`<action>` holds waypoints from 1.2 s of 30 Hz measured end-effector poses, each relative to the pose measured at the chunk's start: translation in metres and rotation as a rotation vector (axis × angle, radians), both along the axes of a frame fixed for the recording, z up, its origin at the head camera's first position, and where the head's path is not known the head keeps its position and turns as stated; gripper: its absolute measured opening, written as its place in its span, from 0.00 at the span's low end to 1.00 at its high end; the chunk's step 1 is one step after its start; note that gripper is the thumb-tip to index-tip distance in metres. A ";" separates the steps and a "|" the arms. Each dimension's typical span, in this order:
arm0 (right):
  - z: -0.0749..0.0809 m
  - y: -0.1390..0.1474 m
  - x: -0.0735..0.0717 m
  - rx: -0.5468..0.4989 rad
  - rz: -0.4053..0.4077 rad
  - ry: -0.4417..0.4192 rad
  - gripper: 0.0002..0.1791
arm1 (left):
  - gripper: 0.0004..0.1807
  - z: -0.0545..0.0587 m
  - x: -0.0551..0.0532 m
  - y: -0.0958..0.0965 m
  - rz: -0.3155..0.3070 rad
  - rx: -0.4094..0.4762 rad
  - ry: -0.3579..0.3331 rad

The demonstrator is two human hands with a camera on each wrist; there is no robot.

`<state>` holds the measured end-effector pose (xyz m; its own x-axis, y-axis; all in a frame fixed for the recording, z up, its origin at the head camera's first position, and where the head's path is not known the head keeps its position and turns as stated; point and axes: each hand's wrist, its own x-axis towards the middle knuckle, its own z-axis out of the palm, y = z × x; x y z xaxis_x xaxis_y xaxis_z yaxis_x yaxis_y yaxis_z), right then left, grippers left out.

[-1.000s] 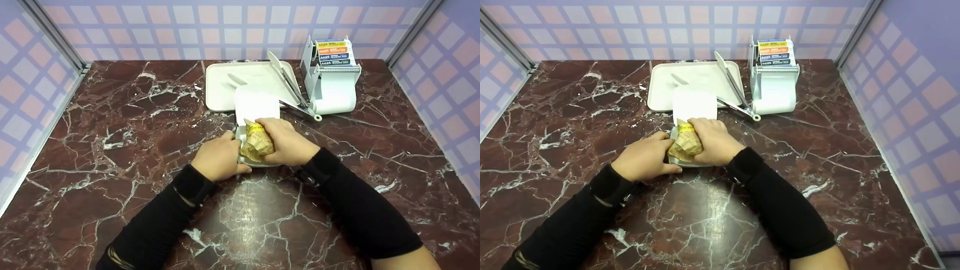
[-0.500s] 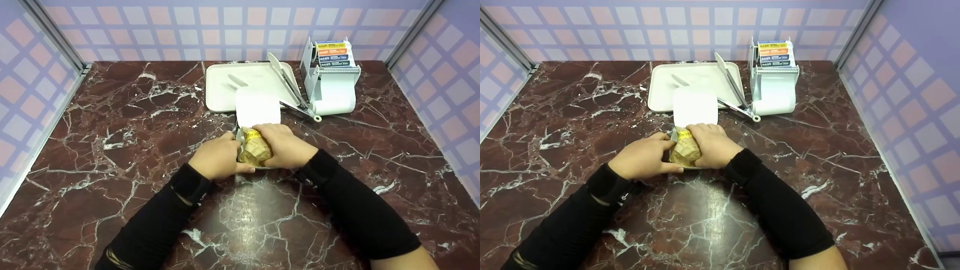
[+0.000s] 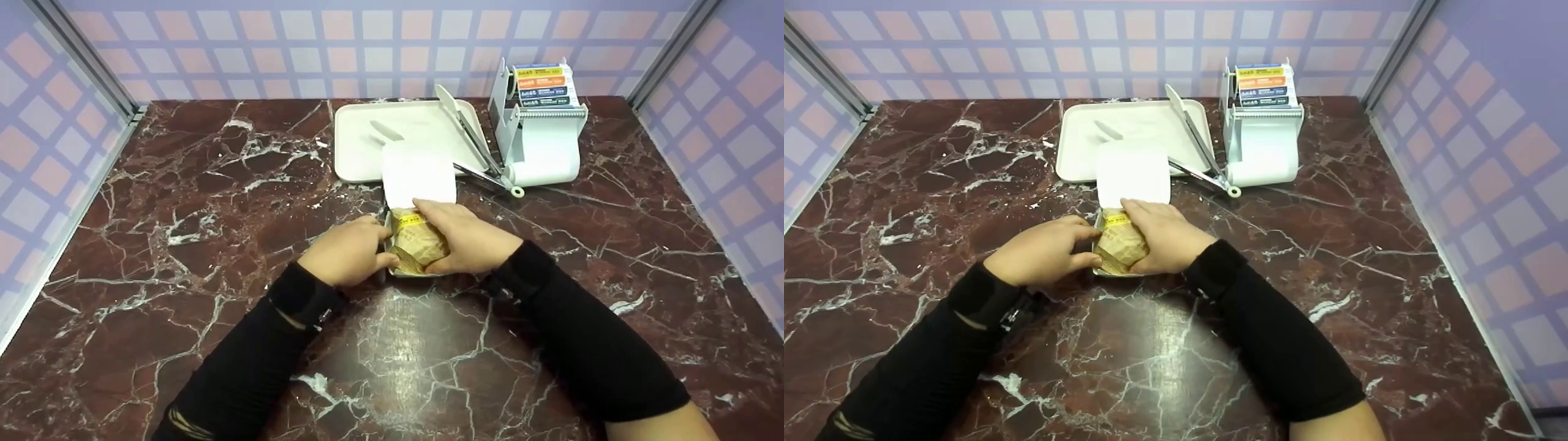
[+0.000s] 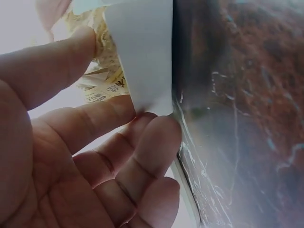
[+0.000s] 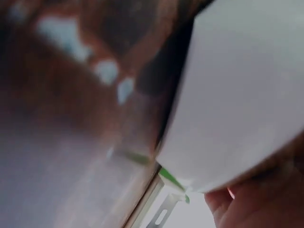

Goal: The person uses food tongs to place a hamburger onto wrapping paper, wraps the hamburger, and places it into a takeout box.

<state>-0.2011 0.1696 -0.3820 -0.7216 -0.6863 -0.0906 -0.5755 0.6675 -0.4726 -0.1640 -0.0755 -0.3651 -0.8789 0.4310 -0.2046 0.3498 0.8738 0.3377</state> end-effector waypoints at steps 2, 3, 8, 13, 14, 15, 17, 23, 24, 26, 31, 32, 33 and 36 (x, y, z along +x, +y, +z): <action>0.003 0.005 -0.001 0.005 -0.010 -0.040 0.66 | 0.30 -0.001 0.000 0.000 0.006 -0.003 0.010; 0.005 0.008 -0.002 0.010 -0.014 -0.054 0.65 | 0.29 -0.002 0.000 0.001 0.008 -0.005 0.017; 0.012 0.020 -0.005 0.019 -0.010 -0.066 0.57 | 0.28 -0.004 0.001 0.003 0.017 -0.028 0.077; 0.012 0.021 -0.006 0.009 -0.013 -0.060 0.56 | 0.23 -0.009 0.001 0.008 0.028 -0.027 0.116; 0.011 0.021 -0.006 0.013 -0.018 -0.057 0.56 | 0.21 -0.010 0.002 0.009 0.030 -0.024 0.118; 0.011 0.020 -0.006 0.017 -0.023 -0.054 0.56 | 0.18 -0.011 0.002 0.010 0.032 -0.021 0.121; 0.011 0.019 -0.005 0.029 -0.037 -0.046 0.57 | 0.13 -0.013 0.002 0.011 0.036 -0.017 0.121; 0.010 0.017 -0.003 0.058 -0.054 -0.023 0.58 | 0.16 -0.014 0.000 0.012 0.102 0.048 0.056; 0.009 0.017 -0.003 0.059 -0.052 -0.023 0.58 | 0.21 -0.013 0.000 0.012 0.116 0.075 0.026; 0.009 0.016 -0.002 0.061 -0.045 -0.025 0.58 | 0.37 -0.012 -0.002 0.010 0.133 0.125 -0.032; 0.007 0.014 -0.002 0.061 -0.029 -0.005 0.57 | 0.56 -0.011 -0.009 0.004 0.061 0.228 -0.200; 0.006 0.013 -0.002 0.061 -0.024 0.003 0.57 | 0.55 -0.011 -0.010 0.003 0.047 0.234 -0.216; 0.005 0.013 -0.003 0.061 -0.018 0.011 0.57 | 0.54 -0.012 -0.011 0.003 0.040 0.242 -0.222; 0.003 0.012 -0.003 0.056 -0.008 0.022 0.57 | 0.53 -0.014 -0.015 0.003 0.056 0.251 -0.196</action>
